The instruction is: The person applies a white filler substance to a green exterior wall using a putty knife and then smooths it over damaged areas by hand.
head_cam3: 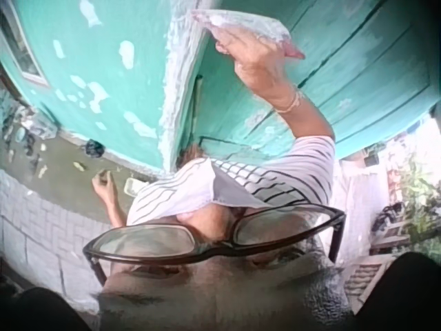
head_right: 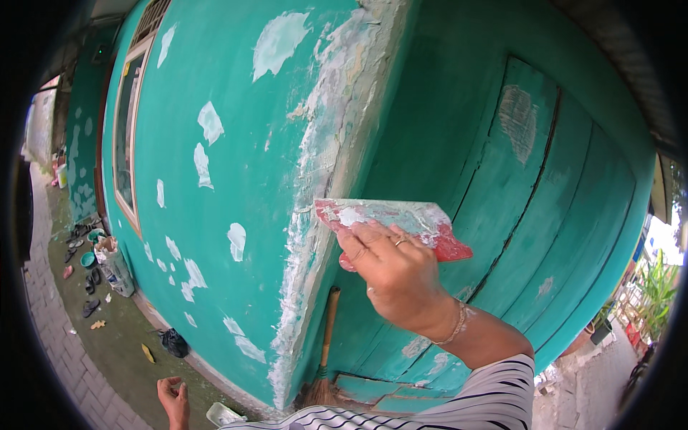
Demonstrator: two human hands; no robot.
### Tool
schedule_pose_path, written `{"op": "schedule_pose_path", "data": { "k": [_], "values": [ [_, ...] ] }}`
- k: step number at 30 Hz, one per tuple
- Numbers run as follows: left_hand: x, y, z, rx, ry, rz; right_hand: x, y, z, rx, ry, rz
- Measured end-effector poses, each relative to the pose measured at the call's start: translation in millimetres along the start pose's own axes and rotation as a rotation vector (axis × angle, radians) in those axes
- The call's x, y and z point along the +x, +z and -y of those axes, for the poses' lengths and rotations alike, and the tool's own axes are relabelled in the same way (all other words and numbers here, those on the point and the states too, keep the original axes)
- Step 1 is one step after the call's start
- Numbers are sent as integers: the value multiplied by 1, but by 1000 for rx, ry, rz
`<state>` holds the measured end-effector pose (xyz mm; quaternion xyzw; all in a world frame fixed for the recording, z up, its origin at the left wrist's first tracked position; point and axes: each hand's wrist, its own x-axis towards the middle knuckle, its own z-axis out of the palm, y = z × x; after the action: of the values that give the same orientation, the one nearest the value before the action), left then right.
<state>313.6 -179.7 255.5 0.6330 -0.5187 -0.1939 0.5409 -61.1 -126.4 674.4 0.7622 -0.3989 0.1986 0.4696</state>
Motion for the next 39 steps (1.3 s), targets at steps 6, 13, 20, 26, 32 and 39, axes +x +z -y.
{"op": "schedule_pose_path", "data": {
  "k": [6,13,20,26,32,39],
  "values": [
    [0,-21,-16,88,5,73,25,-33,-53,635,308,-101],
    [-8,-19,-25,8,-29,51,31,-8,-177,1494,489,-333],
    [-17,-14,-29,72,7,-9,65,61,-229,1863,520,-494],
    [-31,-5,-39,81,-16,-40,83,109,-255,1788,607,-491],
    [-41,-3,-38,81,-30,-73,42,132,-266,1696,704,-688],
    [-39,-3,-39,66,-32,-74,-17,25,-233,1385,555,-583]
  ]
}}
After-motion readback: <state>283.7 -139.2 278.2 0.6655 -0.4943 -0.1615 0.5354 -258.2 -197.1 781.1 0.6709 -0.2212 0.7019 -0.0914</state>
